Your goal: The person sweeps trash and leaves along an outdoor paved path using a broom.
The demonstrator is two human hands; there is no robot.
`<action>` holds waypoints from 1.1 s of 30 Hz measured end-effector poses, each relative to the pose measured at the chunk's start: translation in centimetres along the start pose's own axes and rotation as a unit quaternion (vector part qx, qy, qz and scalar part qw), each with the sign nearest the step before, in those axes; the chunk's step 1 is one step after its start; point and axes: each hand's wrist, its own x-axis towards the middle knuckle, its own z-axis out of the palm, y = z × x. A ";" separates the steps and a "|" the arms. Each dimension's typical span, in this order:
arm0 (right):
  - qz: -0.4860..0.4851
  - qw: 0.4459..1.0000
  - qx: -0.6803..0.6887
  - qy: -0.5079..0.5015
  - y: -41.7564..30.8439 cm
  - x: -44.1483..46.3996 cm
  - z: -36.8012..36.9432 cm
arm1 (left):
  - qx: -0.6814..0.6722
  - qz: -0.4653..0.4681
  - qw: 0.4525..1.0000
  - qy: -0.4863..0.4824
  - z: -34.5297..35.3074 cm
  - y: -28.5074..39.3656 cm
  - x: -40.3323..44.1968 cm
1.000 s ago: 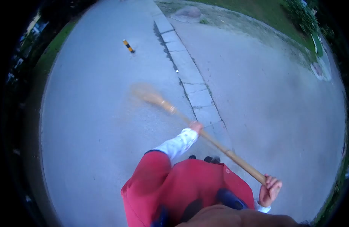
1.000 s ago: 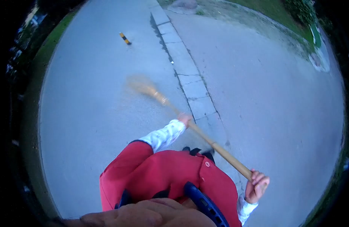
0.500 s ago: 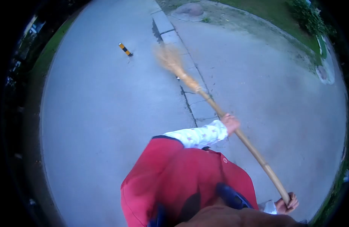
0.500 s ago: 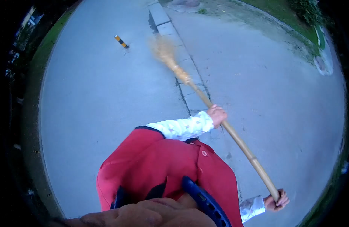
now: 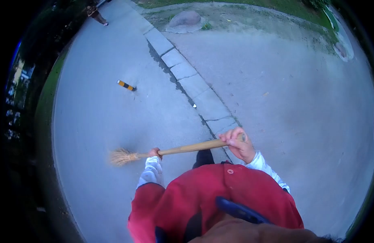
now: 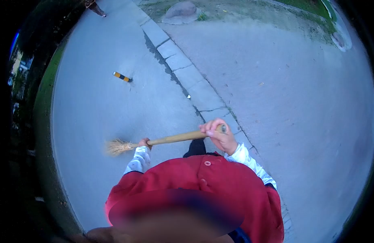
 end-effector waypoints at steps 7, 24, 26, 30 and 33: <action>-0.146 0.951 -0.148 0.227 -2.7 5.2 0.8 | -0.052 0.199 0.978 0.014 4.0 7.6 17.8; -0.593 0.627 -0.274 0.425 1.2 -17.7 24.5 | -0.213 0.782 0.583 -0.060 -10.1 43.4 7.7; -0.684 0.563 -0.199 0.418 8.3 -23.0 29.9 | -0.132 0.838 0.509 -0.142 -6.8 41.0 3.9; -0.755 0.360 -0.239 0.494 21.8 -27.4 44.2 | 0.031 0.902 0.320 -0.288 -3.3 34.5 -9.2; -0.776 0.174 -0.293 0.530 27.3 -24.6 55.5 | 0.102 0.906 0.200 -0.359 -5.3 29.6 -20.3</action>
